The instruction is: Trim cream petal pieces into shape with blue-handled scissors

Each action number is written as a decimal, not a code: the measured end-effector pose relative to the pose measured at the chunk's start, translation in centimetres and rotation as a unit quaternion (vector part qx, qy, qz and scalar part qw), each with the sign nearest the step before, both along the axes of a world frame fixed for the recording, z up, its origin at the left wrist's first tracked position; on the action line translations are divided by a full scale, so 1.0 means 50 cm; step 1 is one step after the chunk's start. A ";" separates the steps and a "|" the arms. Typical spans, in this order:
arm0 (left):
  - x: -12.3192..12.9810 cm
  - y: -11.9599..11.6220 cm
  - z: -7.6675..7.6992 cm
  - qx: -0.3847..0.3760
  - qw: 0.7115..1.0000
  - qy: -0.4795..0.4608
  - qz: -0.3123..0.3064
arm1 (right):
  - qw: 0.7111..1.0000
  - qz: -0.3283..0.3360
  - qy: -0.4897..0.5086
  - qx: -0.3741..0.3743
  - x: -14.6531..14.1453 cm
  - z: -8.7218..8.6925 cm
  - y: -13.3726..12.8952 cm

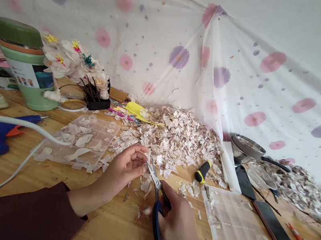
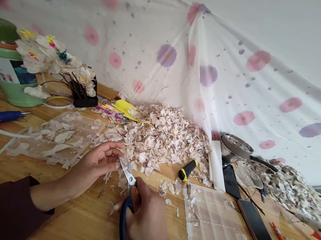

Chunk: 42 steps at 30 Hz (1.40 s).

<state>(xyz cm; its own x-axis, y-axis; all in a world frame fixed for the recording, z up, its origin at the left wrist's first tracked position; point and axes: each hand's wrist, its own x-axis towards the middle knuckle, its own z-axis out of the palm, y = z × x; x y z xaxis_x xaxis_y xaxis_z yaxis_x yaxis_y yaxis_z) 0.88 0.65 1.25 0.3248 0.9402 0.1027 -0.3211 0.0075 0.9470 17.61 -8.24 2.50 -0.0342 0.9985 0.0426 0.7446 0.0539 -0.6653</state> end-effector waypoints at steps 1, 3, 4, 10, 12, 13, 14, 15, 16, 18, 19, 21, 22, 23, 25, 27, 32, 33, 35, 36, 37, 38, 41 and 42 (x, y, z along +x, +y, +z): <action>0.000 0.000 0.000 0.001 1.000 -0.001 0.000 | 1.000 -0.001 -0.001 -0.001 0.000 0.000 0.000; 0.000 0.000 -0.001 0.001 1.000 0.001 -0.002 | 1.000 -0.001 -0.001 -0.003 0.001 0.000 0.000; 0.001 0.000 -0.001 0.000 1.000 0.002 -0.003 | 1.000 -0.001 0.001 -0.004 0.001 0.000 0.000; 0.002 0.000 0.001 -0.006 1.000 0.001 -0.011 | 1.000 0.005 0.018 -0.015 0.002 -0.004 -0.003; 0.001 -0.001 0.002 -0.006 1.000 0.001 -0.009 | 1.000 0.005 0.027 -0.012 0.001 -0.004 -0.003; 0.001 -0.001 0.003 -0.006 1.000 0.002 -0.006 | 0.999 0.004 0.030 -0.009 0.000 -0.003 -0.002; 0.001 -0.002 0.004 -0.005 1.000 0.004 -0.003 | 0.999 0.004 0.033 -0.007 -0.001 -0.002 -0.002; 0.001 -0.002 0.005 -0.005 1.000 0.005 -0.001 | 0.999 0.005 0.037 -0.005 -0.001 -0.002 -0.002; 0.001 -0.002 0.005 -0.005 1.000 0.007 0.000 | 0.999 0.006 0.040 -0.004 -0.001 -0.001 -0.002; 0.001 -0.002 0.005 -0.004 1.000 0.010 0.001 | 0.999 0.009 0.043 -0.005 -0.001 0.000 -0.002; 0.001 -0.002 0.005 -0.004 1.000 0.011 0.000 | 0.999 0.010 0.045 -0.005 -0.001 0.000 -0.002; 0.002 -0.002 0.004 -0.003 1.000 0.011 0.001 | 0.999 0.010 0.046 -0.004 0.000 0.000 -0.003; 0.001 -0.001 0.004 -0.003 1.000 0.010 0.002 | 0.999 0.010 0.044 -0.005 0.000 0.000 -0.003; 0.001 -0.001 0.004 -0.004 1.000 0.009 0.003 | 0.999 0.010 0.043 -0.006 0.001 0.000 -0.003; 0.001 -0.001 0.005 -0.002 1.000 0.008 0.003 | 0.999 0.010 0.042 -0.011 0.001 0.001 -0.003; 0.001 -0.001 0.006 0.001 1.000 0.007 0.002 | 0.999 0.011 0.045 -0.015 0.001 0.001 -0.002; 0.001 -0.001 0.007 -0.002 1.000 0.004 -0.002 | 0.999 0.009 0.047 -0.015 0.000 0.002 -0.003; 0.001 -0.001 0.007 -0.002 1.000 0.003 -0.003 | 0.999 0.009 0.049 -0.015 0.000 0.002 -0.003; 0.001 -0.001 0.006 -0.002 1.000 0.002 -0.003 | 0.998 0.010 0.058 -0.014 -0.001 0.002 -0.003; 0.001 0.000 0.006 -0.002 1.000 0.003 -0.003 | 0.998 0.012 0.064 -0.014 -0.001 0.002 -0.003; 0.001 0.000 0.005 -0.002 1.000 0.003 -0.002 | 0.998 0.013 0.067 -0.014 -0.001 0.001 -0.003; 0.001 0.000 0.005 -0.001 1.000 0.004 -0.002 | 0.998 0.013 0.067 -0.014 -0.001 0.001 -0.002; 0.001 0.000 0.005 0.001 1.000 0.007 0.000 | 0.998 0.004 0.056 -0.013 -0.001 0.000 -0.001; 0.001 0.000 0.005 0.002 1.000 0.009 0.002 | 0.998 0.005 0.058 -0.014 0.000 -0.001 0.000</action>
